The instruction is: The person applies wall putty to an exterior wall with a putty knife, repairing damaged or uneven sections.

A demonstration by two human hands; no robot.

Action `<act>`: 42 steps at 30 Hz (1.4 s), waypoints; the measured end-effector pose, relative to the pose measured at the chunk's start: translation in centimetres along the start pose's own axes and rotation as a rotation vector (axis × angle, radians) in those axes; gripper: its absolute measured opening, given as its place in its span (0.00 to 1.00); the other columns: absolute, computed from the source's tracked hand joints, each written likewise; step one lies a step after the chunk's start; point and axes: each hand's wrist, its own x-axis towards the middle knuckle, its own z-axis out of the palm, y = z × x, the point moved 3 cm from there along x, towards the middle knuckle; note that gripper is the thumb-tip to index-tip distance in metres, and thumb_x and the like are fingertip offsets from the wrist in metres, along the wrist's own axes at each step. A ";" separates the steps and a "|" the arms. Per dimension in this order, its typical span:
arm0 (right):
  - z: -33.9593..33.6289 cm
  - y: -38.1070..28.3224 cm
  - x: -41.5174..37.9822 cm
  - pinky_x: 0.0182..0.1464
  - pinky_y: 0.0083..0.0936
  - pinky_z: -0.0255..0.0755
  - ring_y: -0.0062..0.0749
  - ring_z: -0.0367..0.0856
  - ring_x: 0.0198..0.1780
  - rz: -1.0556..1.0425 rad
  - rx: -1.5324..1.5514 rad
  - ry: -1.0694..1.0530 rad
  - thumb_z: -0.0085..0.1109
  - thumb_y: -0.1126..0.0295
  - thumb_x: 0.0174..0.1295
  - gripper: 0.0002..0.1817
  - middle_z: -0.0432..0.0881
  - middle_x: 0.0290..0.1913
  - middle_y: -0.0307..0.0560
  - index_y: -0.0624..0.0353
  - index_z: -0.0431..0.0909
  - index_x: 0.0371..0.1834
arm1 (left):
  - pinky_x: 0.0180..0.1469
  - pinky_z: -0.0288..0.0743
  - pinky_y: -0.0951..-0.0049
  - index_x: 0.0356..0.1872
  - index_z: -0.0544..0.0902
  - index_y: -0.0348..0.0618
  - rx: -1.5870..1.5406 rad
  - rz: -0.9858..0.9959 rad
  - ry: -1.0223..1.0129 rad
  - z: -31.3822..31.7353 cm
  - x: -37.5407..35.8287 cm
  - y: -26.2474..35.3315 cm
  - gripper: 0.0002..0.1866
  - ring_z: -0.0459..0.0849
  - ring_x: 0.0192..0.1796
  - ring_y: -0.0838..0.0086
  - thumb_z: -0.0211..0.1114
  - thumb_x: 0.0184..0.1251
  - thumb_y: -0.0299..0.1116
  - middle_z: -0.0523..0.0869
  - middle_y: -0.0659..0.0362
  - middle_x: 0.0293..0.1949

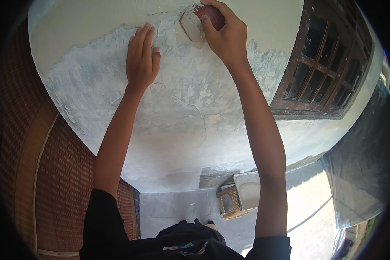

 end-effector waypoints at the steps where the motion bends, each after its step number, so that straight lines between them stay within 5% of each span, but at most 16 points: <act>1: 0.2 -0.2 0.1 0.55 0.23 0.79 0.29 0.86 0.48 0.000 -0.002 0.000 0.64 0.74 0.65 0.17 0.87 0.47 0.50 0.57 0.81 0.58 | 0.75 0.60 0.50 0.71 0.70 0.43 0.004 0.002 0.004 0.0 0.0 0.0 0.25 0.67 0.75 0.56 0.53 0.72 0.30 0.71 0.54 0.72; 3: 0.4 -0.8 0.2 0.42 0.20 0.78 0.24 0.84 0.42 -0.079 0.128 0.089 0.60 0.78 0.68 0.11 0.85 0.40 0.44 0.64 0.78 0.52 | 0.75 0.60 0.50 0.71 0.70 0.43 0.003 0.002 0.005 0.0 0.0 -0.1 0.25 0.67 0.75 0.56 0.53 0.72 0.30 0.71 0.54 0.72; 7: 1.1 0.3 -0.1 0.48 0.21 0.78 0.27 0.85 0.47 0.061 0.181 0.084 0.58 0.81 0.66 0.12 0.86 0.43 0.45 0.65 0.77 0.53 | 0.75 0.60 0.50 0.70 0.70 0.43 -0.001 -0.003 0.000 -0.1 0.0 0.0 0.26 0.67 0.75 0.56 0.54 0.72 0.30 0.71 0.55 0.72; 9: 1.1 0.3 -0.2 0.55 0.23 0.79 0.29 0.86 0.49 0.084 0.080 0.058 0.65 0.72 0.65 0.19 0.87 0.47 0.51 0.57 0.80 0.59 | 0.75 0.60 0.50 0.71 0.70 0.44 -0.004 -0.003 0.003 -0.1 0.0 0.0 0.26 0.67 0.75 0.56 0.54 0.71 0.30 0.71 0.55 0.72; 17: -0.9 3.2 -0.3 0.49 0.23 0.80 0.26 0.85 0.45 0.151 0.067 0.147 0.65 0.74 0.64 0.20 0.86 0.46 0.50 0.59 0.78 0.60 | 0.75 0.59 0.51 0.71 0.70 0.43 0.007 -0.004 -0.010 0.0 -0.1 -0.1 0.26 0.67 0.75 0.57 0.55 0.71 0.29 0.70 0.55 0.72; 20: -1.5 3.4 -0.8 0.46 0.21 0.79 0.23 0.83 0.42 0.348 0.251 0.220 0.66 0.72 0.64 0.20 0.85 0.44 0.47 0.59 0.78 0.60 | 0.76 0.59 0.51 0.71 0.70 0.43 0.011 -0.003 -0.007 0.1 0.0 0.0 0.26 0.66 0.75 0.57 0.55 0.71 0.29 0.70 0.55 0.73; 24: 0.4 1.9 -1.4 0.45 0.20 0.78 0.22 0.82 0.41 0.184 -0.008 0.127 0.65 0.73 0.65 0.20 0.85 0.45 0.49 0.59 0.78 0.60 | 0.76 0.58 0.51 0.71 0.70 0.43 0.010 0.000 -0.014 -0.1 0.0 -0.1 0.26 0.66 0.75 0.57 0.55 0.71 0.29 0.70 0.55 0.72; 28: -1.2 4.2 -1.3 0.44 0.20 0.79 0.24 0.83 0.41 0.267 0.217 0.219 0.63 0.74 0.66 0.19 0.85 0.45 0.49 0.60 0.77 0.60 | 0.76 0.58 0.51 0.71 0.69 0.43 0.018 0.017 0.000 0.0 -0.1 -0.1 0.26 0.66 0.75 0.57 0.55 0.72 0.29 0.70 0.55 0.72; 37: -0.3 4.3 -2.4 0.46 0.20 0.77 0.24 0.83 0.42 0.273 0.177 0.167 0.64 0.74 0.65 0.20 0.83 0.45 0.48 0.59 0.77 0.61 | 0.76 0.58 0.50 0.71 0.69 0.43 0.022 0.017 -0.007 0.1 -0.1 -0.1 0.26 0.66 0.75 0.57 0.54 0.73 0.29 0.70 0.55 0.72; 42: -3.6 6.8 -2.3 0.48 0.24 0.79 0.28 0.85 0.45 0.301 0.189 0.340 0.63 0.75 0.63 0.18 0.85 0.45 0.51 0.60 0.77 0.57 | 0.76 0.59 0.52 0.70 0.71 0.43 0.057 0.005 0.012 0.2 -0.1 0.0 0.25 0.68 0.75 0.59 0.54 0.71 0.29 0.72 0.55 0.72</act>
